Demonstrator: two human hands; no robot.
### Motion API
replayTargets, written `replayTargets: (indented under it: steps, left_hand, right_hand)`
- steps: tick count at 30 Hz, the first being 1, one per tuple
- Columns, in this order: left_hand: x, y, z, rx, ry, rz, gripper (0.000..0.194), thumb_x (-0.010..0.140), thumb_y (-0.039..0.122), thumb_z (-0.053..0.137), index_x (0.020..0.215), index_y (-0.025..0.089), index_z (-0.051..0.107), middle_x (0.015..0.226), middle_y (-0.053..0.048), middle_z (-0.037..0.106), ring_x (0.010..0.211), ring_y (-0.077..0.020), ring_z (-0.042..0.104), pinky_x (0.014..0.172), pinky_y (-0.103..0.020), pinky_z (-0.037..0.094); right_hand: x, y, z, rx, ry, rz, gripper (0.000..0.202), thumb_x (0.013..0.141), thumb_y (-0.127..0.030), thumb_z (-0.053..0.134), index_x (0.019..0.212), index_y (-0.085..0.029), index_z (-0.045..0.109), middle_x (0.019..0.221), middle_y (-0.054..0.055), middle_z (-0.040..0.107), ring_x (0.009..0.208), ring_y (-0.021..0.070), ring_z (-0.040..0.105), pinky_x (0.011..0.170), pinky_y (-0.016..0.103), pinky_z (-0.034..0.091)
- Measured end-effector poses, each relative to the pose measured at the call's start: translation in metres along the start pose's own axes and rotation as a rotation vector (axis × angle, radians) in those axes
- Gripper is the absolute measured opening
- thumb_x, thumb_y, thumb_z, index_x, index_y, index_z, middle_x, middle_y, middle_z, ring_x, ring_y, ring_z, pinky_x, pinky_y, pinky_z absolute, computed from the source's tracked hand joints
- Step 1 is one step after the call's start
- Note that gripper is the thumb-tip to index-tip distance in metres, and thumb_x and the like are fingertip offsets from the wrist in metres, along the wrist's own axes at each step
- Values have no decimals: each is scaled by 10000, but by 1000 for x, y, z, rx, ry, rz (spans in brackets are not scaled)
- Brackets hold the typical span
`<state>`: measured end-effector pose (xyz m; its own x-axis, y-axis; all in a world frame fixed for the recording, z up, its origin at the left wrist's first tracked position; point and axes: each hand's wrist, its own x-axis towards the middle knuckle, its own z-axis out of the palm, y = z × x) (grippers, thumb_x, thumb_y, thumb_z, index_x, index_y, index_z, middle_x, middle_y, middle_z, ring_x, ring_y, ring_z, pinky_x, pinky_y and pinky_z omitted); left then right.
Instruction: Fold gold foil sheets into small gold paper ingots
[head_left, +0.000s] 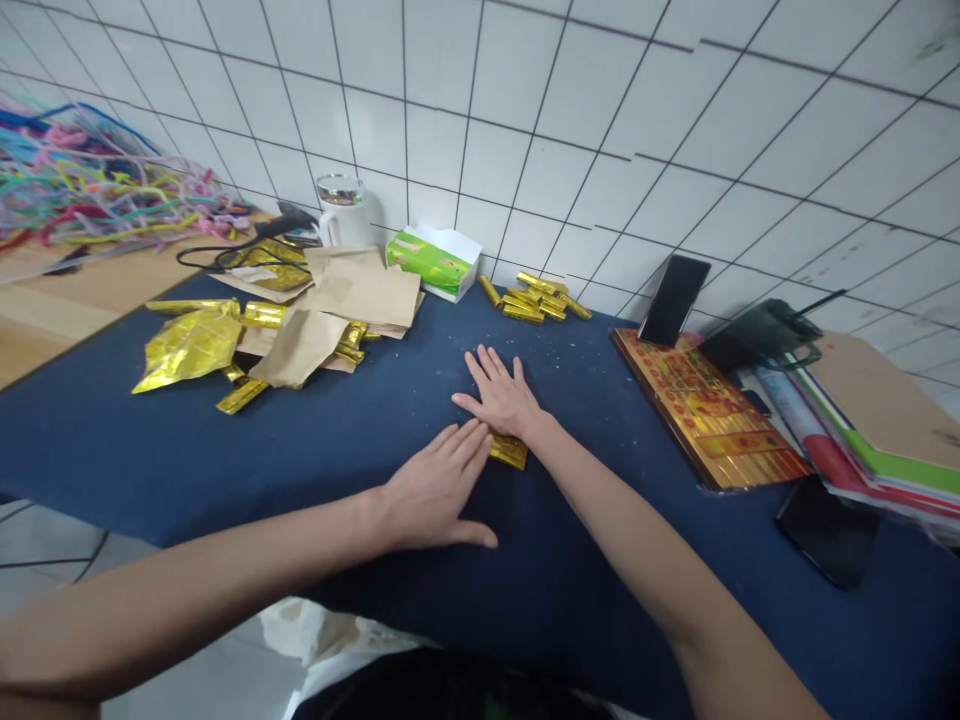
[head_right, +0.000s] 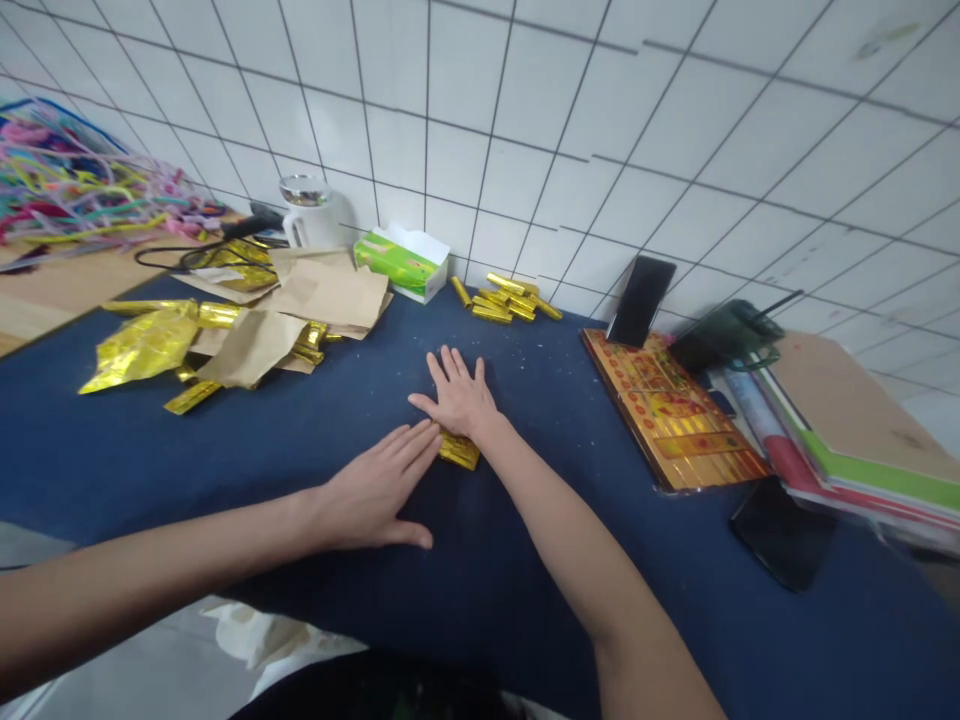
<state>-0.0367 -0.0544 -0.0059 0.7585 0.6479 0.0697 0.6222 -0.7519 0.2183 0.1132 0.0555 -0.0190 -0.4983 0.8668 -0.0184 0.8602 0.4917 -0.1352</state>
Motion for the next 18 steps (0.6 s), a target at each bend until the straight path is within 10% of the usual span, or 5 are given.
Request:
replayTargets:
  steps: [18]
  left_hand:
    - [7,8,4,-66,-19,94,965,685,763,238,1337,51,254,1387,-185,266,1305,-283,167,1058,-398,123]
  right_hand:
    - [-3,-3,-1,10,30,5,778,795,-650,177,1393,-161,87,1458,111,102,1324,266,47,1019,532,27]
